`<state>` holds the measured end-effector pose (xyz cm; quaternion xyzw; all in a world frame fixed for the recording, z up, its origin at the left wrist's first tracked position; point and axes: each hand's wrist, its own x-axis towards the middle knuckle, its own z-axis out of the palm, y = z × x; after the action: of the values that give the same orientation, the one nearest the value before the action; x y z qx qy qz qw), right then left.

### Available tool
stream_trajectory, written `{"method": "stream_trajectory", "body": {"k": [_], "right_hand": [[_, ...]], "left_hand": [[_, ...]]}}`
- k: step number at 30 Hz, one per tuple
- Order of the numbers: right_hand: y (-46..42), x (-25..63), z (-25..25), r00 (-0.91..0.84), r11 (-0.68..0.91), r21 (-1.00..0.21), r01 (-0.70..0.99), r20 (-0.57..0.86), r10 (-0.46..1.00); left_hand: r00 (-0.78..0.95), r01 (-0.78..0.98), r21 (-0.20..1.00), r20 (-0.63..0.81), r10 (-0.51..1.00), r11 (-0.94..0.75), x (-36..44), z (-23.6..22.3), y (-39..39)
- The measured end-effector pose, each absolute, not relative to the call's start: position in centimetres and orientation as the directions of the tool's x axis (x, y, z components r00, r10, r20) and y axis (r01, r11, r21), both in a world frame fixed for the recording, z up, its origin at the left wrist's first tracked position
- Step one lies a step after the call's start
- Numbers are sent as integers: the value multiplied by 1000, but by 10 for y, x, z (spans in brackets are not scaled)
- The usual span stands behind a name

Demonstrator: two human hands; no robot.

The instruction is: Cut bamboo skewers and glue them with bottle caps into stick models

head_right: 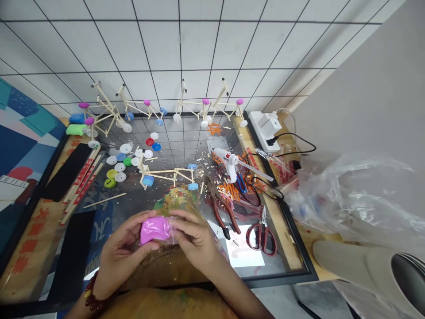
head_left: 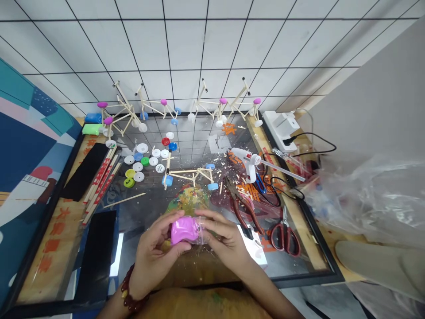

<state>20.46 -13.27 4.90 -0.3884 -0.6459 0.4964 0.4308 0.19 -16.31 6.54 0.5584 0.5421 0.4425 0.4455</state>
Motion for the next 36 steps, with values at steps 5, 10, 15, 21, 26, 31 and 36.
{"method": "stream_trajectory", "body": {"k": [5, 10, 15, 21, 26, 31, 36], "right_hand": [[-134, 202, 48, -167, 142, -990, -20, 143, 976], [-134, 203, 52, -104, 178, -984, -16, 179, 978], [-135, 204, 53, -213, 161, -986, 31, 151, 965], [-133, 207, 56, -348, 146, -983, 111, 100, 932], [-135, 208, 53, -395, 232, -959, 161, 153, 906], [-137, 201, 47, -218, 100, -992, 77, 81, 973], [-137, 199, 46, -207, 89, -987, 132, 60, 976]], "left_hand": [[-9, 183, 983, -19, 1000, 21, 5, 63, -160], [-70, 328, 942, 103, 992, -75, 7, 61, -163], [-77, 268, 961, 84, 993, -60, 8, 63, -161], [-108, 160, 983, -77, 991, 93, 8, 63, -157], [78, 301, 954, -14, 997, -10, 9, 64, -156], [54, 385, 922, 17, 998, -36, 11, 62, -156], [30, 500, 847, 195, 980, -183, 15, 61, -157]]}}
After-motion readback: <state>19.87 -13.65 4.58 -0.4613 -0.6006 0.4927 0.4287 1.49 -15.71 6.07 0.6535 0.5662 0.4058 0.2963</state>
